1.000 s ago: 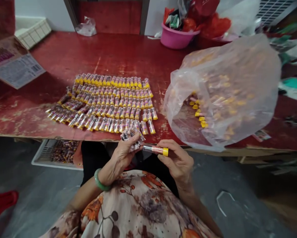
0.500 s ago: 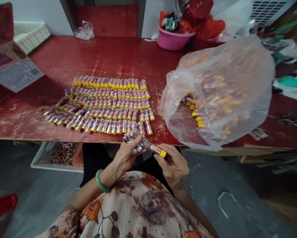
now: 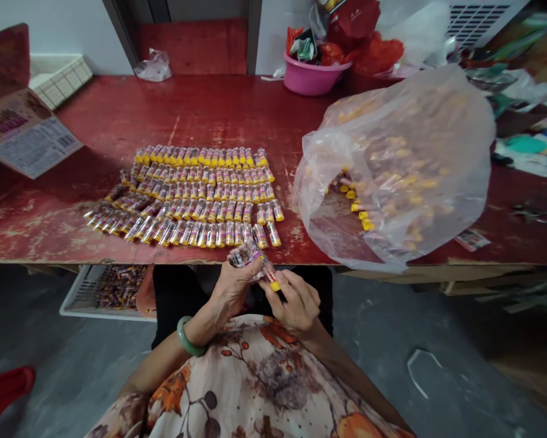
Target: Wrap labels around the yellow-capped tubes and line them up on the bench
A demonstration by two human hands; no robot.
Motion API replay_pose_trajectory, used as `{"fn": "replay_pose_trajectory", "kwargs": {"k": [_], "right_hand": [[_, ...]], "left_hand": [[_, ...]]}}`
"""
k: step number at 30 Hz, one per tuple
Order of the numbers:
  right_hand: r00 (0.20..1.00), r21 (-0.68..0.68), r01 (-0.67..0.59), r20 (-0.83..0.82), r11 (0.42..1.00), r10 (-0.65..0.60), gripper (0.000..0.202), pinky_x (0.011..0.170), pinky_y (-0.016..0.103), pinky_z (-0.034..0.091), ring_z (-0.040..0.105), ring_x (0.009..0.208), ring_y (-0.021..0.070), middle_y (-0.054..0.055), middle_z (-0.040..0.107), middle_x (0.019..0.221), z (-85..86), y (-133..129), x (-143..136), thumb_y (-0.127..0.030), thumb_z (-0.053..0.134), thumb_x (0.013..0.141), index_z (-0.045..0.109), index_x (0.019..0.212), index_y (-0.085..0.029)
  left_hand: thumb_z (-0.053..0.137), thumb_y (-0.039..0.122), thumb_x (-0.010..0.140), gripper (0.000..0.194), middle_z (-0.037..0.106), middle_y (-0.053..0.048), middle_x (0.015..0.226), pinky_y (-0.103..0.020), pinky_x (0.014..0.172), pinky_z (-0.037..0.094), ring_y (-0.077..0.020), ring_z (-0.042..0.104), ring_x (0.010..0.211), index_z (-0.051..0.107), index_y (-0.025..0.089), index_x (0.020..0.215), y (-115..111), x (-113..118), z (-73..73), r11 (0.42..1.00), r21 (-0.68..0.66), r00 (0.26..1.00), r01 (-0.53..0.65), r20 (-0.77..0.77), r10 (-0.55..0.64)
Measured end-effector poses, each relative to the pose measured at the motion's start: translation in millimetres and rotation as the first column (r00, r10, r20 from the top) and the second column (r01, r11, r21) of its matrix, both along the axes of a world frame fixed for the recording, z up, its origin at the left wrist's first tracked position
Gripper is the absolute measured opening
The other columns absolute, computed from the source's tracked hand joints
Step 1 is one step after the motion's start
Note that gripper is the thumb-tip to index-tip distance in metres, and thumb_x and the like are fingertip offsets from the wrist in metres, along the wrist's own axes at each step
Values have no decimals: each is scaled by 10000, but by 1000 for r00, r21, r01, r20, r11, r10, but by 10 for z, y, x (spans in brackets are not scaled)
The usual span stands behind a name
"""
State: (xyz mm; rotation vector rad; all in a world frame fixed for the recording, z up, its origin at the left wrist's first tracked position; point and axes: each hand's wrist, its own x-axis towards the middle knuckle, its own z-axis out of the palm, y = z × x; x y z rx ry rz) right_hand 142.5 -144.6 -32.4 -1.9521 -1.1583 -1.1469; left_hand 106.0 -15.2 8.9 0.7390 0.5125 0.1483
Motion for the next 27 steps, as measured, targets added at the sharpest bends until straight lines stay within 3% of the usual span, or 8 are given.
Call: {"fn": "replay_pose_trajectory", "kwargs": {"k": [3,6,8,11,15,17,22,27], "right_hand": [[949,89,-152,-264,984,171,273,722,291,575,661,858,200,85,663,939,119,12,79,-242,719,834,607,1076,-183],[672,181,-378,-620,908,404,333,664,281,562,630,764,163,88,635,975,272,-60,160,-326,678,866,585,1142,-165],[577,244,-406,-679,881,454,232,617,255,535,597,694,126,74,624,970,342,-107,171,-262,644,887,612,1097,-170],[699,257,-311,-590,915,404,177,615,252,524,607,693,125,67,634,952,357,-110,101,-169,644,870,635,1045,-187],[929,100,-158,-321,982,182,253,729,284,558,673,874,186,75,673,1000,286,-54,-11,-145,658,859,620,1097,-218],[948,85,-148,-270,985,166,292,755,281,566,677,915,193,90,679,1023,266,-55,-15,-128,654,862,606,1140,-201],[875,137,-266,-382,954,298,316,777,285,577,678,927,186,105,682,1034,282,-102,32,-69,605,870,608,1171,-166],[950,209,-110,-265,972,165,340,709,254,582,696,822,171,69,702,960,296,-39,-35,-41,625,825,635,1133,-186]], "left_hand": [[900,315,498,406,652,-1,701,-242,635,472,-119,574,627,647,141,763,6,-5,-34,1000,-11,1000,14,-28,-14],[907,380,457,478,650,5,734,-246,661,477,-116,577,643,637,154,780,36,-1,-74,1000,2,999,-30,-26,30],[905,413,446,510,649,5,745,-249,670,477,-119,576,653,640,163,803,44,-5,-83,999,25,1000,-28,-14,28],[890,445,468,509,649,-4,760,-253,674,477,-131,574,677,654,167,823,13,-21,-68,999,42,999,34,22,-34],[878,413,522,435,647,-7,759,-232,653,467,-119,556,671,669,162,809,-52,-48,-31,996,-15,994,92,59,-91],[880,408,519,433,657,-6,763,-233,664,472,-119,562,673,676,166,815,-64,-58,-23,996,-18,994,90,61,-89],[839,447,588,453,698,-51,888,-284,751,490,-159,608,766,686,154,899,-72,-78,-17,993,28,990,114,78,-116],[878,431,510,443,655,15,707,-256,677,487,-115,571,637,678,178,812,-114,-94,4,993,2,993,118,27,-118]]}}
